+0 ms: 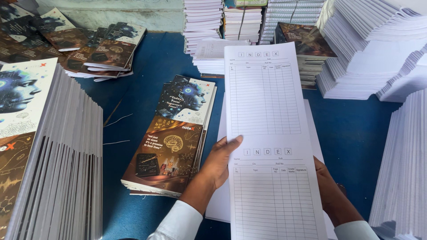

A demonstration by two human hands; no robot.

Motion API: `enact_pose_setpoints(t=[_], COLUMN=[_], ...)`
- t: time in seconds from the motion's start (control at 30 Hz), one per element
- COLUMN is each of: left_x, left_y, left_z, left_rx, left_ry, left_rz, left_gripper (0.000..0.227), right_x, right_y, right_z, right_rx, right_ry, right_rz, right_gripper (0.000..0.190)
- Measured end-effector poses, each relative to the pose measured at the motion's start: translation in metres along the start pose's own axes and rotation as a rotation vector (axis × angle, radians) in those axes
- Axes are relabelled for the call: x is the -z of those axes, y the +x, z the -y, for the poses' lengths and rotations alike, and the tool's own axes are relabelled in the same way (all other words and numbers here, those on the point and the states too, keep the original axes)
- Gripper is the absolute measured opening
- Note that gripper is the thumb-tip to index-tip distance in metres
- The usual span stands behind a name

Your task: The person assembles notebooks by inserting a stack of lined paper into a printed cover. They repeatedly pick up a cover, insert the paper, and place the finished notebook onto a growing stack.

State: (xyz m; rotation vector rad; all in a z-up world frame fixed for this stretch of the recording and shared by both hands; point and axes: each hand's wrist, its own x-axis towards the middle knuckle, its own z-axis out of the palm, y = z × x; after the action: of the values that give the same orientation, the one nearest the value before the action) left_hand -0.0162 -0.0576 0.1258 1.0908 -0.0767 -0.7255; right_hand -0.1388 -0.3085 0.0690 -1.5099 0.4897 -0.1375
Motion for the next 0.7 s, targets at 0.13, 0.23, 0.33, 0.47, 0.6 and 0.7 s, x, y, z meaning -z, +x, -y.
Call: enact_pose_setpoints(t=[0.13, 0.23, 0.33, 0.47, 0.6, 0.7], left_x=[-0.001, 0.001, 0.003, 0.004, 0.004, 0.002], left_y=[-0.007, -0.008, -0.007, -0.005, -0.004, -0.003], left_z=[-0.008, -0.009, -0.007, -0.004, 0.001, 0.005], left_rx=[0.038, 0.031, 0.040, -0.006, -0.086, -0.094], left_ry=[0.055, 0.027, 0.082, 0.176, 0.185, 0.186], left_rz=[0.046, 0.117, 0.144, 0.103, 0.097, 0.100], left_gripper=[0.061, 0.063, 0.062, 0.057, 0.051, 0.047], right_x=[0.000, -0.005, -0.008, -0.008, -0.013, -0.016], right_y=[0.001, 0.000, -0.001, 0.002, 0.002, -0.008], right_z=[-0.003, -0.002, 0.001, -0.001, 0.005, 0.021], right_rx=[0.023, 0.023, -0.012, 0.015, 0.119, 0.137], right_ry=[0.086, 0.053, 0.048, 0.043, -0.249, 0.025], right_rz=[0.047, 0.047, 0.041, 0.096, 0.008, -0.001], right_gripper=[0.043, 0.046, 0.047, 0.045, 0.047, 0.059])
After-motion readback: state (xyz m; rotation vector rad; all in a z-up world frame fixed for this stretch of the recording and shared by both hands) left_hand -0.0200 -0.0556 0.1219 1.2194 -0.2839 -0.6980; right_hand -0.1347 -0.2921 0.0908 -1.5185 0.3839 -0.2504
